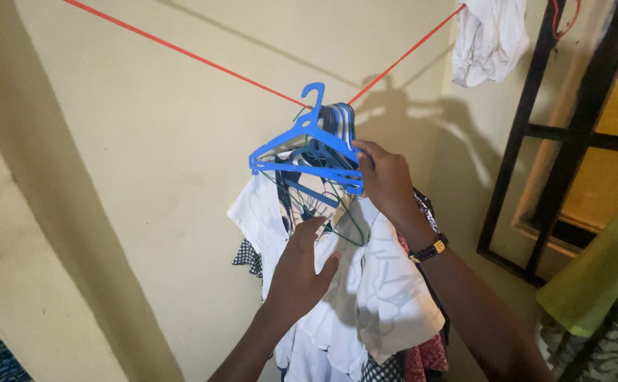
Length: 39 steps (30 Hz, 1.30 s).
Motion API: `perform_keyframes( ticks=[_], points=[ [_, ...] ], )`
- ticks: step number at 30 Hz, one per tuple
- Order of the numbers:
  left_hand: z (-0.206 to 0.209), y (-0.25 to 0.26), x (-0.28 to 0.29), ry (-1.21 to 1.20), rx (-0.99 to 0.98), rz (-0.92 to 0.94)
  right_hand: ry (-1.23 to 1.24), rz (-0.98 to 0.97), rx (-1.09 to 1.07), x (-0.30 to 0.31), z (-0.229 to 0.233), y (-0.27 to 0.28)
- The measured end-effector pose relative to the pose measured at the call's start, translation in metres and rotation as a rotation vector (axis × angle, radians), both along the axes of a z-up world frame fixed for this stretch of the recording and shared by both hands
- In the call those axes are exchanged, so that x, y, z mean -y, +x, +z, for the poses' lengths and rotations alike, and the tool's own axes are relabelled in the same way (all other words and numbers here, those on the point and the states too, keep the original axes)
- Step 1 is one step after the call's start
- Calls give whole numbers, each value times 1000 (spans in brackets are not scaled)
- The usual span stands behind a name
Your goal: The person picks up and organizes various clothing hangers and a document on a bed.
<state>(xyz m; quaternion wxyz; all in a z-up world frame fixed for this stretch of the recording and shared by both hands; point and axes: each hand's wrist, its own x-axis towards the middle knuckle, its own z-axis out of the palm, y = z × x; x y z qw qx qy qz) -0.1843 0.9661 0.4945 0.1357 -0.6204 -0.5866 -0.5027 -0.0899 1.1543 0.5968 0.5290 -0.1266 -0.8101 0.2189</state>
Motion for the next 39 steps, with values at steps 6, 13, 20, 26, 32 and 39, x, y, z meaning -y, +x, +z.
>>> perform_keyframes(
  ticks=[6, 13, 20, 26, 32, 39],
  points=[
    [0, 0, 2, 15, 70, -46, 83, -22, 63, -1, -17, -4],
    [2, 4, -2, -9, 94, -46, 132, -170, 290, 2, -23, 3],
    [6, 9, -12, -102, 142, -49, 294, -34, 449, 1, -39, 4],
    [3, 8, -12, -76, 137, -60, 410, -172, 541, 19, -44, 11],
    [-9, -1, -14, -30, 108, -36, 653, -341, 558, 38, -55, 19],
    [-13, -3, -11, -25, 117, -40, 712, -204, 505, 39, -57, 30]
  ],
)
